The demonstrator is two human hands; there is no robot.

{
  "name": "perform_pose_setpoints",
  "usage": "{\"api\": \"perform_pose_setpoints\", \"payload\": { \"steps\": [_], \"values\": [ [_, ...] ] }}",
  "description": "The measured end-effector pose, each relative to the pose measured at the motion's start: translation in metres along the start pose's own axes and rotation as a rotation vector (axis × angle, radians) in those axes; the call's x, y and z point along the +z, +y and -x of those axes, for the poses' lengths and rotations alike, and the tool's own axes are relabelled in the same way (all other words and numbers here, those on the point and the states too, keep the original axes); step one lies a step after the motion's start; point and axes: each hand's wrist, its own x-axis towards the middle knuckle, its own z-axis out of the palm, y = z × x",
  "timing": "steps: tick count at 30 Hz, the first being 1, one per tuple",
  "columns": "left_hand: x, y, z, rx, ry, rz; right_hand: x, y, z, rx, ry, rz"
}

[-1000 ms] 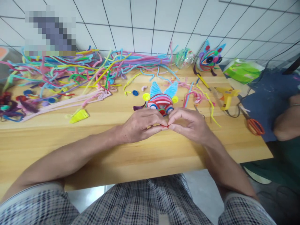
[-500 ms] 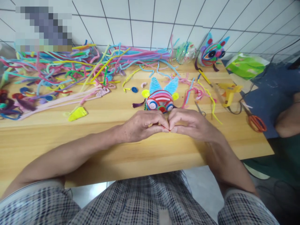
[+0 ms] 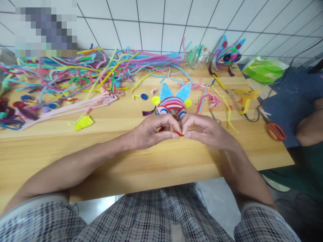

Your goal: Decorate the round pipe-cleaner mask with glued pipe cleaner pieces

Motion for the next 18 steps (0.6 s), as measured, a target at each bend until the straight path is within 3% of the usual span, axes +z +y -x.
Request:
{"api": "perform_pose_setpoints", "payload": {
  "steps": [7,18],
  "values": [
    [-0.005,0.010,-0.005,-0.118,-0.101,0.053,-0.002,0.001,-0.001,0.051,-0.067,-0.080],
    [-0.007,0.015,-0.008,-0.149,-0.202,0.139,-0.003,0.002,-0.003,0.053,-0.174,-0.119]
  ]
}}
